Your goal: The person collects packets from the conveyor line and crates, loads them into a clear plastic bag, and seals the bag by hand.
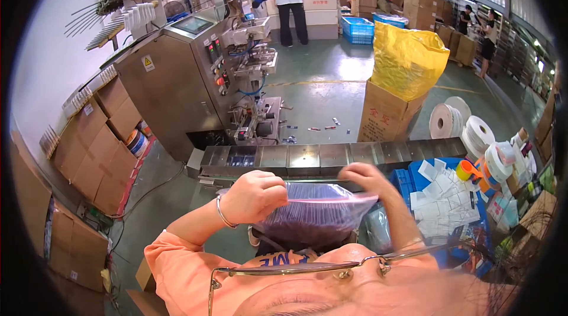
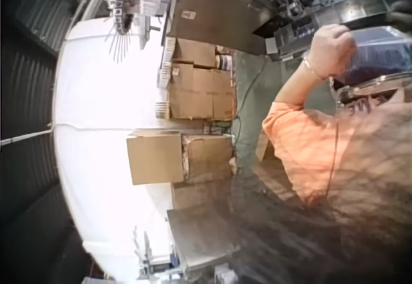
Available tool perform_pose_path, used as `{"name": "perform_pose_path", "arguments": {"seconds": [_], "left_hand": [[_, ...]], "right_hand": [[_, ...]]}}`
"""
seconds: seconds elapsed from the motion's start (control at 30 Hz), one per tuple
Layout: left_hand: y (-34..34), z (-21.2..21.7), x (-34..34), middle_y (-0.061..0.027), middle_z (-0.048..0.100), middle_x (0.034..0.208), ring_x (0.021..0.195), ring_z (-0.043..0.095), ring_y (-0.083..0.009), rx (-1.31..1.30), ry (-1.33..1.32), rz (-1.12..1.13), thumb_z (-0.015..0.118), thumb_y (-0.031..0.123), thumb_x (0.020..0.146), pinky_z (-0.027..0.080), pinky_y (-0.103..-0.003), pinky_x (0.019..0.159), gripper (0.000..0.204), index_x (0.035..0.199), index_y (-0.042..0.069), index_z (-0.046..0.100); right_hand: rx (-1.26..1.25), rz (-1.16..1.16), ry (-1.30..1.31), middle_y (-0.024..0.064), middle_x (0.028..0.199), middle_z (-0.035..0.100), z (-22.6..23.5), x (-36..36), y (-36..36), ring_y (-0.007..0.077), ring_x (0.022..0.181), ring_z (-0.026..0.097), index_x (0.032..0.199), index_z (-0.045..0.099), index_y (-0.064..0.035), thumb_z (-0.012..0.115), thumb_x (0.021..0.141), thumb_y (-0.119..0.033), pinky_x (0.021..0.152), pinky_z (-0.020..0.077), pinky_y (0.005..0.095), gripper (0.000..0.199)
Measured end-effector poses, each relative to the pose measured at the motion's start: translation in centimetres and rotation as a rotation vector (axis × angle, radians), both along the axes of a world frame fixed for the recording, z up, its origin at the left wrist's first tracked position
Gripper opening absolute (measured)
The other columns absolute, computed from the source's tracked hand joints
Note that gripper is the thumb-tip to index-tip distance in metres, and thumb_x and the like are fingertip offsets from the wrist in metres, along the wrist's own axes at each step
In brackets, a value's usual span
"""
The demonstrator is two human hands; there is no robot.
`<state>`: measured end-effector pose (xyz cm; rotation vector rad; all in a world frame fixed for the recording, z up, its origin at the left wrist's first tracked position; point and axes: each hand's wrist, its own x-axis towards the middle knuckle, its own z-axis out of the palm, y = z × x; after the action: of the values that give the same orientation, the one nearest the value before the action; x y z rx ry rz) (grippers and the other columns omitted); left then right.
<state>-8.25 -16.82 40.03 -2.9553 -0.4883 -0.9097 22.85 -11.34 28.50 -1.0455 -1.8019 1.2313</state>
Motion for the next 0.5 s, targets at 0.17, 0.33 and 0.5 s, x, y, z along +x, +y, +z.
{"name": "perform_pose_path", "arguments": {"seconds": [0.17,0.33,0.5], "left_hand": [[-0.6,0.0,-2.6,-0.0030,0.054,0.075,0.067,0.054,-0.0227,-0.030,0.246,0.030,0.064,0.014,0.071,0.046,-0.034,0.062,0.011,0.075,0.010,0.055],[-2.0,-2.6,-0.7,-0.0082,0.053,0.079,0.074,0.056,-0.0275,-0.186,0.314,0.129,0.064,0.032,0.076,0.047,-0.036,0.064,0.027,0.081,0.008,0.053],[-1.8,-6.1,3.9,-0.0083,0.055,0.077,0.068,0.058,-0.0274,-0.143,0.303,0.038,0.059,0.035,0.081,0.049,-0.034,0.057,0.030,0.077,0.006,0.051]], "right_hand": [[0.163,0.430,0.237,0.0089,0.108,0.060,5.9,-12.7,-7.0,0.0138,0.100,0.054,0.108,0.059,-0.0004,0.048,0.091,-0.026,0.090,0.0410,0.0274,0.033],[0.155,0.578,0.195,0.0084,0.108,0.060,3.0,-16.6,-6.7,0.0141,0.100,0.054,0.109,0.058,-0.0008,0.047,0.091,-0.027,0.089,0.0412,0.0276,0.034],[0.000,0.564,0.039,0.0079,0.108,0.060,-2.9,-16.5,-3.5,0.0143,0.099,0.054,0.111,0.058,-0.0011,0.046,0.092,-0.028,0.088,0.0414,0.0278,0.035]]}}
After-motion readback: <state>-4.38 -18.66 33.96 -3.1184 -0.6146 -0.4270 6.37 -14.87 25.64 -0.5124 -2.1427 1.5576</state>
